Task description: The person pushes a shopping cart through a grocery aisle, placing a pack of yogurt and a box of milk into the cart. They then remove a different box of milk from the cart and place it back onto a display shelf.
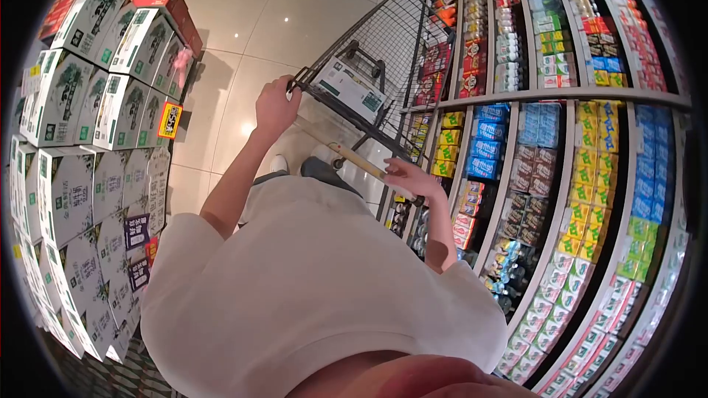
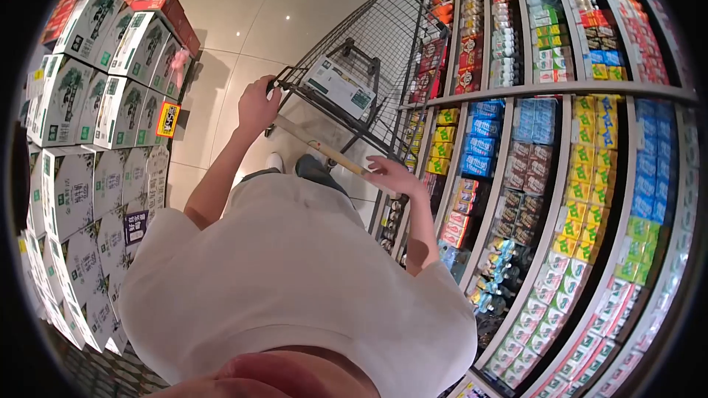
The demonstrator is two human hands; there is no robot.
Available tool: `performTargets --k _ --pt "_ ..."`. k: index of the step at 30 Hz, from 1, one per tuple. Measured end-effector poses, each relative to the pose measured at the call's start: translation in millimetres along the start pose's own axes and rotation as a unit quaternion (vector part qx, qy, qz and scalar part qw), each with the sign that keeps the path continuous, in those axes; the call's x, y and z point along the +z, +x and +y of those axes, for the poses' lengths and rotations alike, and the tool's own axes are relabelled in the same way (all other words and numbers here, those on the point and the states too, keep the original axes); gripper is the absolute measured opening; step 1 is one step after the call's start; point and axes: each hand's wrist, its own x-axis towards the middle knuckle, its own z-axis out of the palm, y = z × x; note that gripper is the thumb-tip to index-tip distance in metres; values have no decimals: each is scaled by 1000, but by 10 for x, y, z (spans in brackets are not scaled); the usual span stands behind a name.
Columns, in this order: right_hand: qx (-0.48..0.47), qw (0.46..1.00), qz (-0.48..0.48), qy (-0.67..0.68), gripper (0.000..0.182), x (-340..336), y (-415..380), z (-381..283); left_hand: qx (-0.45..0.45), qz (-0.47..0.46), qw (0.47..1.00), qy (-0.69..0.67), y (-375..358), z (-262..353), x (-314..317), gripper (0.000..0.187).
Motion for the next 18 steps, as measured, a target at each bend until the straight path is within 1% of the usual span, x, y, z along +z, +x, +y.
performTargets --k 3,5,7,9,10,11,14,15,16,18 --pt "-57 990 68 113 57 -423 241 -237 -4 2 1000 -2 43 41 58 31" --pt "-71 981 128 128 54 -716 612 -289 -7 1 1000 -3 61 82 115 31" --pt "-67 974 156 153 51 -924 1111 -302 -10 -8 1000 10 76 164 118 31" --pt "-25 977 148 152 51 -1097 1612 -379 -13 -10 1000 15 101 218 182 30" --pt "-10 983 135 126 54 -1159 1917 -341 -14 -9 1000 17 121 260 220 30" --pt "4 988 121 98 57 -1223 2224 -295 -36 -24 999 31 139 314 237 32" --pt "14 996 91 7 69 -1307 3247 109 -40 -12 999 16 181 363 390 31" --pt "29 994 91 -50 68 -1328 3457 90 -58 -24 998 3 210 451 385 30" --pt "26 985 96 -141 67 -1328 3655 100 -58 -21 998 8 236 491 432 30" --pt "45 966 94 -238 68 -1315 3915 163 -59 -17 998 18 261 572 519 31"
